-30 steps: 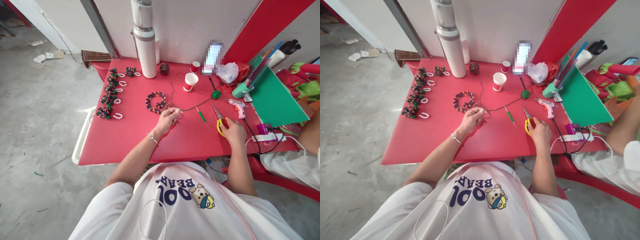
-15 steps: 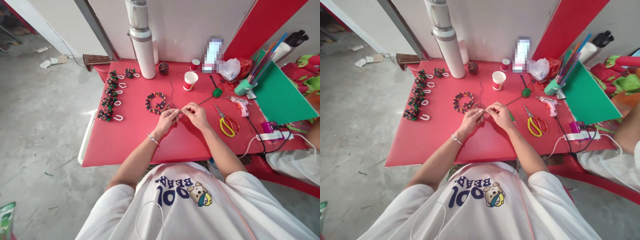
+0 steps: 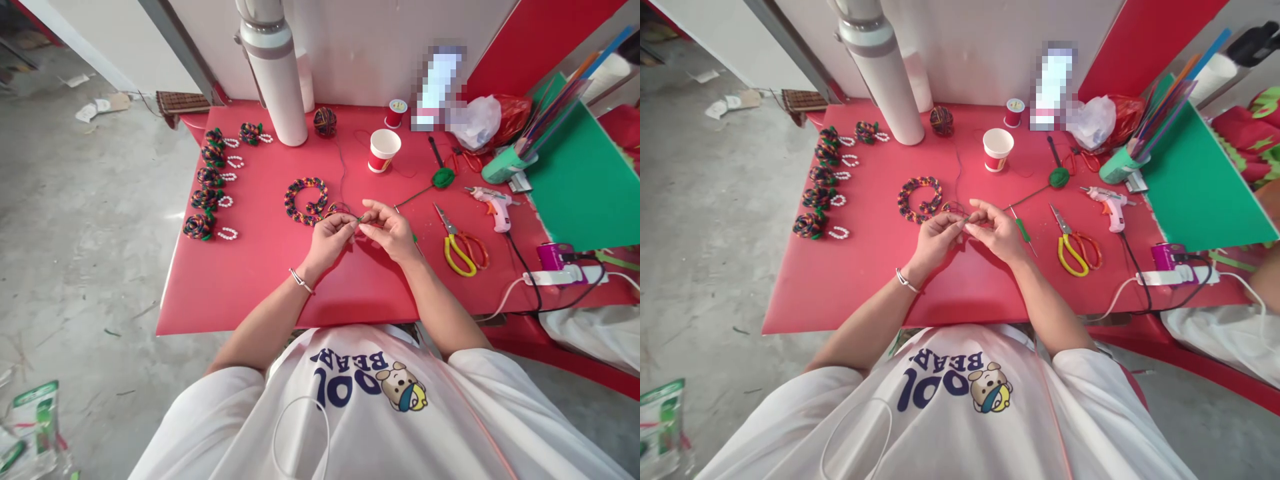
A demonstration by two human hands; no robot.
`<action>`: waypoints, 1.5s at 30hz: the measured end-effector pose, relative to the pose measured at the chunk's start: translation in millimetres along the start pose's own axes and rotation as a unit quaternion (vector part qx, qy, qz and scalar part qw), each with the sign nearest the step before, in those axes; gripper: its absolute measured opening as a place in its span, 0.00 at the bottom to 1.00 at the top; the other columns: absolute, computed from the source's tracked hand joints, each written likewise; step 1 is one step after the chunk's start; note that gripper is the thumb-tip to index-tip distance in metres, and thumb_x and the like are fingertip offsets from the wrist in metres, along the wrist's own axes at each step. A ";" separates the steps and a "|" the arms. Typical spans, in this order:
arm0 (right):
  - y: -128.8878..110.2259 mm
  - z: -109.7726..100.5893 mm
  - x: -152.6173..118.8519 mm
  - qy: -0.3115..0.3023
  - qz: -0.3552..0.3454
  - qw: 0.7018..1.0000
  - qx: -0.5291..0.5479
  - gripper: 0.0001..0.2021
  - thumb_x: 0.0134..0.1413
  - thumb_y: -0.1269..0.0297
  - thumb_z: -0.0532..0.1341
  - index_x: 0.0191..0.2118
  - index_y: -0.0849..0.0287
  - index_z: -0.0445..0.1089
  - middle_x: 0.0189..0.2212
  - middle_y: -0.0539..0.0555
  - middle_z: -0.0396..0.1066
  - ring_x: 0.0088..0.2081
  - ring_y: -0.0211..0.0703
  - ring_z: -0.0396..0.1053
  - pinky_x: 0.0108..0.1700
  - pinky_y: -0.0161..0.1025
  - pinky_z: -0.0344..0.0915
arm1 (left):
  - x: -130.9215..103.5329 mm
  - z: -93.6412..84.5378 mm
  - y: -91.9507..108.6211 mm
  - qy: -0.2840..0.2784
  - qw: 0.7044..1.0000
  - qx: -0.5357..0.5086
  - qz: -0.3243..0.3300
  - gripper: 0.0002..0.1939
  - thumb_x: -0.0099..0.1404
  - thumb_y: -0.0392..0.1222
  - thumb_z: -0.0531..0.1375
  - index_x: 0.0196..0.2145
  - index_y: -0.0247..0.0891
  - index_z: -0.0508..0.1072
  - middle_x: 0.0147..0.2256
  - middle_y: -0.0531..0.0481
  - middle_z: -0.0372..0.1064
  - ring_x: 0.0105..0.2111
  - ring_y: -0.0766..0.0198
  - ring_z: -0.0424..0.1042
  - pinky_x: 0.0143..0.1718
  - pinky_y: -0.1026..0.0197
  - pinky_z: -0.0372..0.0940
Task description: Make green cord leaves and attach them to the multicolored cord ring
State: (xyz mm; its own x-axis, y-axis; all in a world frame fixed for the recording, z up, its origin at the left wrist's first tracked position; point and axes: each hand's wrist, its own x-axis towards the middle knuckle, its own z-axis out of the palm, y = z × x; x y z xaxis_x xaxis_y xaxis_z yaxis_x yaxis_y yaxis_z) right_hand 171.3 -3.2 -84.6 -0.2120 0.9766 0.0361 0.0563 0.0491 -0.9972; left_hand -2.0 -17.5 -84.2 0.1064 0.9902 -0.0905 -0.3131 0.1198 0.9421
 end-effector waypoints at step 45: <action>-3.9 -1.6 0.8 -0.002 0.040 0.997 0.063 0.33 0.48 0.61 0.72 0.62 0.53 0.71 0.35 0.47 0.75 0.32 0.35 0.69 0.32 0.34 0.70 | -1.7 -3.2 -6.9 0.027 0.974 0.188 0.122 0.09 0.64 0.44 0.64 0.32 0.37 0.81 0.24 0.52 0.73 0.23 0.69 0.66 0.25 0.65 0.60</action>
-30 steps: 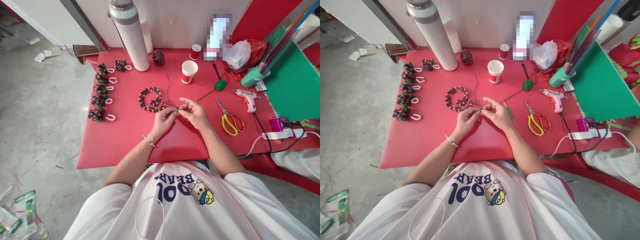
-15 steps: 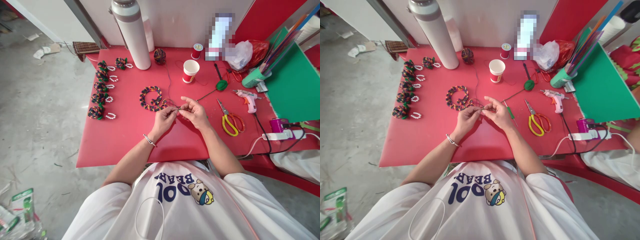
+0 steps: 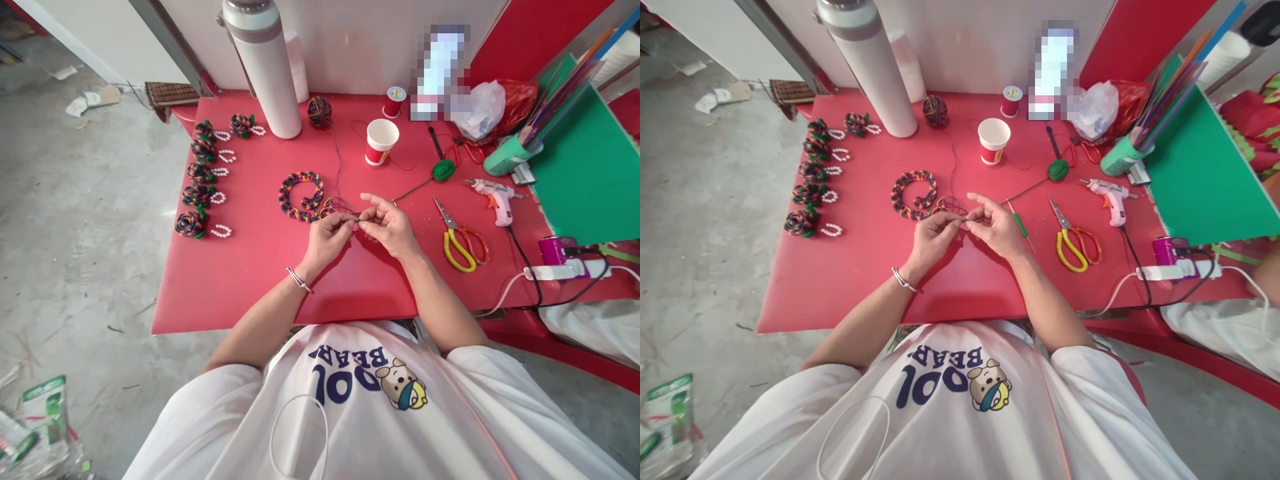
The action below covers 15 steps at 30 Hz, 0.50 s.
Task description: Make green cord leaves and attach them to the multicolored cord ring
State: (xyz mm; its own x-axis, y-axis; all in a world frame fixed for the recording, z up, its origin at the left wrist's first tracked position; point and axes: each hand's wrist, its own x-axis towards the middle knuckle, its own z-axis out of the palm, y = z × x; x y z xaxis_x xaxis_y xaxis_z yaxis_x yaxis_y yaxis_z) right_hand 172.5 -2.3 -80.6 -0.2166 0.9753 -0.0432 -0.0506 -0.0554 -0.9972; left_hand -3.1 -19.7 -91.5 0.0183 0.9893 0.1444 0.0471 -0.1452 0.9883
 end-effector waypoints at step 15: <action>-1.1 1.1 0.4 0.003 0.009 1.000 0.003 0.35 0.48 0.57 0.75 0.63 0.53 0.70 0.33 0.46 0.74 0.31 0.35 0.68 0.32 0.34 0.70 | 0.3 0.1 -2.6 -0.008 1.000 -0.018 0.000 0.10 0.66 0.46 0.65 0.33 0.37 0.80 0.26 0.52 0.74 0.25 0.68 0.68 0.28 0.64 0.64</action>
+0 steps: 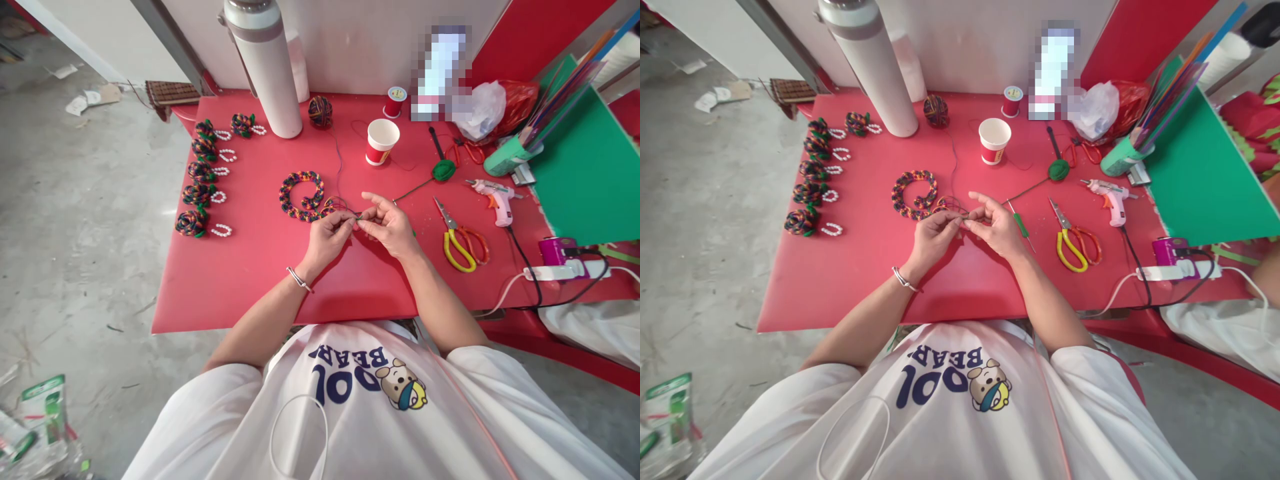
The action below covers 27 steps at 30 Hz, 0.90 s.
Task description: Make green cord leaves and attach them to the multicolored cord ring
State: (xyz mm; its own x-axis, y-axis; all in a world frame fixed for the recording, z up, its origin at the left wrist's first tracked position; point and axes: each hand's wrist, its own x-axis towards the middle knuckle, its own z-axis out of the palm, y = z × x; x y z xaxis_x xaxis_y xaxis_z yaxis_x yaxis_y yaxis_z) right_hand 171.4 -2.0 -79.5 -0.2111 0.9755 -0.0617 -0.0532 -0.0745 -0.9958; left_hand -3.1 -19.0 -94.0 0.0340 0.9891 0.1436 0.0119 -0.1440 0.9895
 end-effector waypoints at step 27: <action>6.5 0.0 -1.1 0.032 -0.071 0.988 -0.132 0.30 0.53 0.61 0.70 0.63 0.51 0.72 0.36 0.48 0.80 0.37 0.39 0.76 0.45 0.40 0.75 | -0.7 -2.9 6.9 -0.031 0.984 0.163 0.064 0.11 0.68 0.41 0.59 0.32 0.37 0.80 0.24 0.52 0.72 0.24 0.66 0.65 0.29 0.62 0.59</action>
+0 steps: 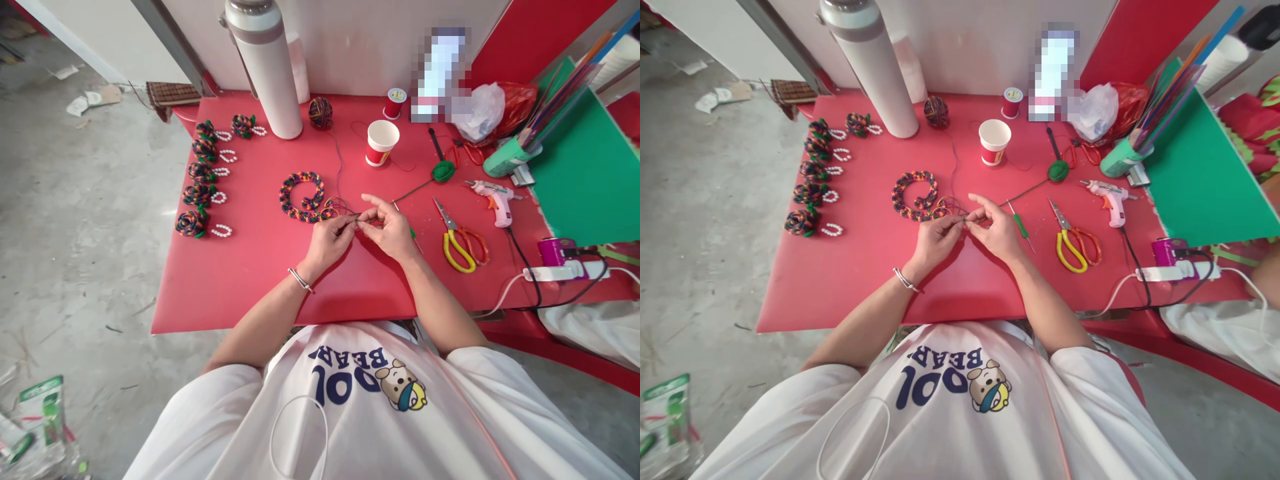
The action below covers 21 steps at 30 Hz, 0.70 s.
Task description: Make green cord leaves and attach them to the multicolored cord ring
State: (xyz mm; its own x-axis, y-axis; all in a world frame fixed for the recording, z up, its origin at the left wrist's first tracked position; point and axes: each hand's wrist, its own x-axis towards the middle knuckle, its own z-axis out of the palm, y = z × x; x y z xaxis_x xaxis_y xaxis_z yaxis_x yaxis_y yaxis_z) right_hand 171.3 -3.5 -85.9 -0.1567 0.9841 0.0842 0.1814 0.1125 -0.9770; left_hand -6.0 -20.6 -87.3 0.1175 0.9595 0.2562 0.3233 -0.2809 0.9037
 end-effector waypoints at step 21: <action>8.2 4.4 1.2 0.012 0.001 1.000 0.013 0.27 0.54 0.59 0.70 0.61 0.52 0.74 0.37 0.49 0.82 0.39 0.41 0.78 0.50 0.43 0.76 | 0.9 2.8 -3.6 -0.002 0.995 -0.072 -0.069 0.12 0.67 0.42 0.58 0.27 0.38 0.75 0.22 0.52 0.74 0.23 0.65 0.71 0.28 0.63 0.63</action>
State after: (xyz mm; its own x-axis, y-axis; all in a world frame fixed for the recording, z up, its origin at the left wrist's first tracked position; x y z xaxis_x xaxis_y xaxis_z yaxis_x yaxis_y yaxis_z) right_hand 168.3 -2.0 -94.6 -0.1333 0.9873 0.0866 0.1569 0.1073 -0.9818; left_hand -4.4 -18.8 -91.3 0.0847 0.9885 0.1254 0.1978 -0.1400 0.9702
